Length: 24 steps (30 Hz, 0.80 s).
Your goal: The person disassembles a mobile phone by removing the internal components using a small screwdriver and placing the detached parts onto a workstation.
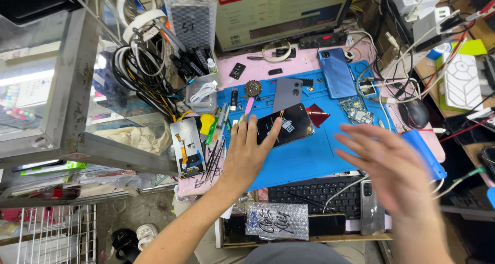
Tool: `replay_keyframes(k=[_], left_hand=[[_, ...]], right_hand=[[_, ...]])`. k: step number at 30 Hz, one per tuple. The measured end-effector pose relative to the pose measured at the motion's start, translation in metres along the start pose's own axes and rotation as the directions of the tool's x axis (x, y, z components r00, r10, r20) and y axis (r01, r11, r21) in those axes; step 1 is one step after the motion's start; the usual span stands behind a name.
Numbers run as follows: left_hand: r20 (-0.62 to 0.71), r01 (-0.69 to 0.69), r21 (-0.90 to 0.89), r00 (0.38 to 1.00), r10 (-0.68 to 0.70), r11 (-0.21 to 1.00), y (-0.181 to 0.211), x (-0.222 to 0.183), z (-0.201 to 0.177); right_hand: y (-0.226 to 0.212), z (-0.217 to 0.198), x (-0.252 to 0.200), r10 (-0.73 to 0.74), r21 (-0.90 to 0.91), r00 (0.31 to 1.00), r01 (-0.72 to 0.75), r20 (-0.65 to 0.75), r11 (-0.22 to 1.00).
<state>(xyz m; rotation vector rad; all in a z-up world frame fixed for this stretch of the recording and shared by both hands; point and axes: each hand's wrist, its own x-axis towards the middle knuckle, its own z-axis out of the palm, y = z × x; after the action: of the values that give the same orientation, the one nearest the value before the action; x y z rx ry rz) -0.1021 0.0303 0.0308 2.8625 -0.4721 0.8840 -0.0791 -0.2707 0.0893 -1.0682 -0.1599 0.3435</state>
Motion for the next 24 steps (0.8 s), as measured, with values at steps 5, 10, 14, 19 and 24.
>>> replay_keyframes(k=[5, 10, 14, 19, 24], left_hand=[[-0.04, 0.115, -0.028, 0.992, -0.116, 0.993, 0.042, 0.009, 0.009], [0.2, 0.185, -0.091, 0.966, -0.164, 0.979, 0.068, 0.011, 0.014], [0.238, 0.175, -0.068, 0.959, -0.155, 0.982, 0.072, 0.011, 0.006], [0.382, 0.561, -0.659, 0.824, -0.419, 0.501, 0.04, 0.005, 0.011], [0.699, 0.651, -0.715, 0.659, -0.278, -0.257, 0.028, -0.015, 0.053]], right_hand=[[0.115, 0.025, 0.032, 0.113, 0.166, 0.984, -0.136, 0.138, 0.977], [0.145, 0.012, 0.047, 0.096, 0.278, 0.994, -0.08, -0.045, 0.957], [0.141, -0.006, 0.053, 0.092, 0.276, 0.991, -0.062, -0.1, 0.959], [0.116, -0.027, 0.062, 0.039, 0.245, 0.997, -0.021, -0.068, 0.969], [0.113, -0.035, 0.06, 0.002, 0.274, 1.0, -0.008, 0.024, 0.962]])
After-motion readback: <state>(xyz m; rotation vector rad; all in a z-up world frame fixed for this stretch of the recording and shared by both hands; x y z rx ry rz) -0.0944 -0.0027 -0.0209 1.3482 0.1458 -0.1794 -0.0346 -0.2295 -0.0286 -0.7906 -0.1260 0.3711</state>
